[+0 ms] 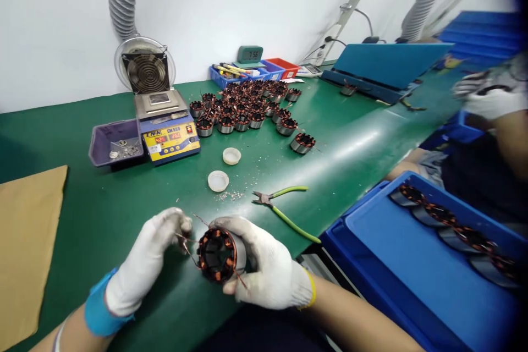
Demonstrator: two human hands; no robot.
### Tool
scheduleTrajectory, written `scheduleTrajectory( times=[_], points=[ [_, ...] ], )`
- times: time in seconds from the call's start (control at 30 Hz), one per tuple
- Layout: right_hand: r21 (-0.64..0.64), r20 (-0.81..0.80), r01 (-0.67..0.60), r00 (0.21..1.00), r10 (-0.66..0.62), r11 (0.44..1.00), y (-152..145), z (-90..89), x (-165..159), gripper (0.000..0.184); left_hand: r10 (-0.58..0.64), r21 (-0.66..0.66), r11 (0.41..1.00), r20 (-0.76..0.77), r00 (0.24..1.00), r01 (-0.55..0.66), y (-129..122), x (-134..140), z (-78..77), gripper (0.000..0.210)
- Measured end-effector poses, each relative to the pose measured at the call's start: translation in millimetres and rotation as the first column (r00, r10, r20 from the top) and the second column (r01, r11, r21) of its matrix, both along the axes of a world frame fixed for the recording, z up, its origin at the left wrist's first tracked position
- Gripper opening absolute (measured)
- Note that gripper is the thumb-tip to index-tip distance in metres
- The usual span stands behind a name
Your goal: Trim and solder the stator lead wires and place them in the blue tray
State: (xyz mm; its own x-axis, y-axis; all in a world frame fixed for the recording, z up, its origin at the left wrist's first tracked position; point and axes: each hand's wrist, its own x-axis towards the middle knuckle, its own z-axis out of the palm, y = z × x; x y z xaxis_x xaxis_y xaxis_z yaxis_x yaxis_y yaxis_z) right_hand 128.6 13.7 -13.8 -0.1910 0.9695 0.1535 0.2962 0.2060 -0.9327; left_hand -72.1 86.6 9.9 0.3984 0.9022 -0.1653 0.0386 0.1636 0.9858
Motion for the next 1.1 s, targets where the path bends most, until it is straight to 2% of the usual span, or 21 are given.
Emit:
scheduleTrajectory(
  times=[0.07, 0.17, 0.23, 0.3, 0.37, 0.47, 0.63, 0.73, 0.83, 0.9, 0.97, 1.03, 1.07, 1.1],
  points=[
    [0.091, 0.009, -0.025, 1.0, 0.024, 0.996, 0.7, -1.2, 3.0, 0.077, -0.058, 0.019, 0.998, -0.107, 0.993, 0.061, 0.4, 5.0, 1.0, 0.046],
    [0.188, 0.023, -0.112, 0.994, 0.11, 0.976, 2.0, -5.3, 4.5, 0.075, 0.03, 0.083, 0.996, -0.127, 0.991, -0.019, -1.8, 10.6, -0.1, 0.029],
    [0.239, 0.034, -0.15, 0.989, 0.146, 0.959, 2.4, -7.6, 4.8, 0.075, 0.049, 0.161, 0.987, -0.139, 0.989, -0.027, -4.5, 9.7, -0.5, 0.021],
    [0.266, 0.034, -0.138, 0.99, 0.134, 0.954, 2.2, -8.5, 5.4, 0.076, 0.012, 0.218, 0.976, -0.152, 0.988, 0.021, -6.9, 6.1, 0.2, 0.021],
    [0.266, 0.037, -0.124, 0.992, 0.119, 0.956, 1.9, -8.2, 7.0, 0.077, 0.022, 0.237, 0.971, -0.155, 0.988, 0.016, -7.8, 2.8, 1.4, 0.018],
    [0.263, 0.047, -0.118, 0.993, 0.109, 0.957, 1.9, -7.2, 10.5, 0.076, 0.078, 0.176, 0.983, -0.172, 0.982, -0.047, -6.8, 3.1, 2.8, 0.015],
    [0.291, 0.015, -0.065, 0.998, 0.063, 0.955, 2.0, -8.8, 14.4, 0.075, -0.044, -0.055, 0.998, -0.195, 0.98, 0.034, -8.5, 10.3, 3.6, 0.027],
    [0.306, 0.009, -0.047, 0.999, 0.046, 0.951, 0.4, -9.4, 13.9, 0.073, -0.05, -0.13, 0.991, -0.189, 0.981, 0.026, -10.9, 10.8, 3.0, 0.033],
    [0.316, 0.027, -0.031, 0.999, 0.024, 0.948, -0.9, -9.3, 12.4, 0.072, -0.105, -0.167, 0.983, -0.195, 0.975, 0.072, -13.1, 8.4, -0.3, 0.035],
    [0.321, 0.036, -0.008, 0.999, -0.004, 0.947, -1.1, -10.3, 11.6, 0.071, -0.093, -0.122, 0.99, -0.227, 0.969, 0.067, -15.9, 6.7, -4.6, 0.034],
    [0.317, 0.035, 0.041, 0.998, -0.055, 0.948, -0.8, -12.5, 11.1, 0.07, 0.027, 0.057, 0.998, -0.27, 0.963, -0.012, -19.4, 5.5, -9.4, 0.03],
    [0.28, 0.006, 0.086, 0.996, -0.091, 0.956, -0.4, -15.2, 10.9, 0.071, 0.175, 0.26, 0.96, -0.27, 0.947, -0.104, -21.6, 5.2, -12.5, 0.024],
    [0.252, -0.02, 0.093, 0.996, -0.091, 0.963, -0.3, -16.4, 10.9, 0.072, 0.216, 0.3, 0.945, -0.262, 0.941, -0.133, -21.3, 5.4, -12.8, 0.022],
    [0.222, -0.05, 0.089, 0.996, -0.08, 0.971, -0.3, -17.3, 11.0, 0.072, 0.226, 0.284, 0.947, -0.253, 0.941, -0.151, -19.9, 5.7, -12.3, 0.023]
  ],
)
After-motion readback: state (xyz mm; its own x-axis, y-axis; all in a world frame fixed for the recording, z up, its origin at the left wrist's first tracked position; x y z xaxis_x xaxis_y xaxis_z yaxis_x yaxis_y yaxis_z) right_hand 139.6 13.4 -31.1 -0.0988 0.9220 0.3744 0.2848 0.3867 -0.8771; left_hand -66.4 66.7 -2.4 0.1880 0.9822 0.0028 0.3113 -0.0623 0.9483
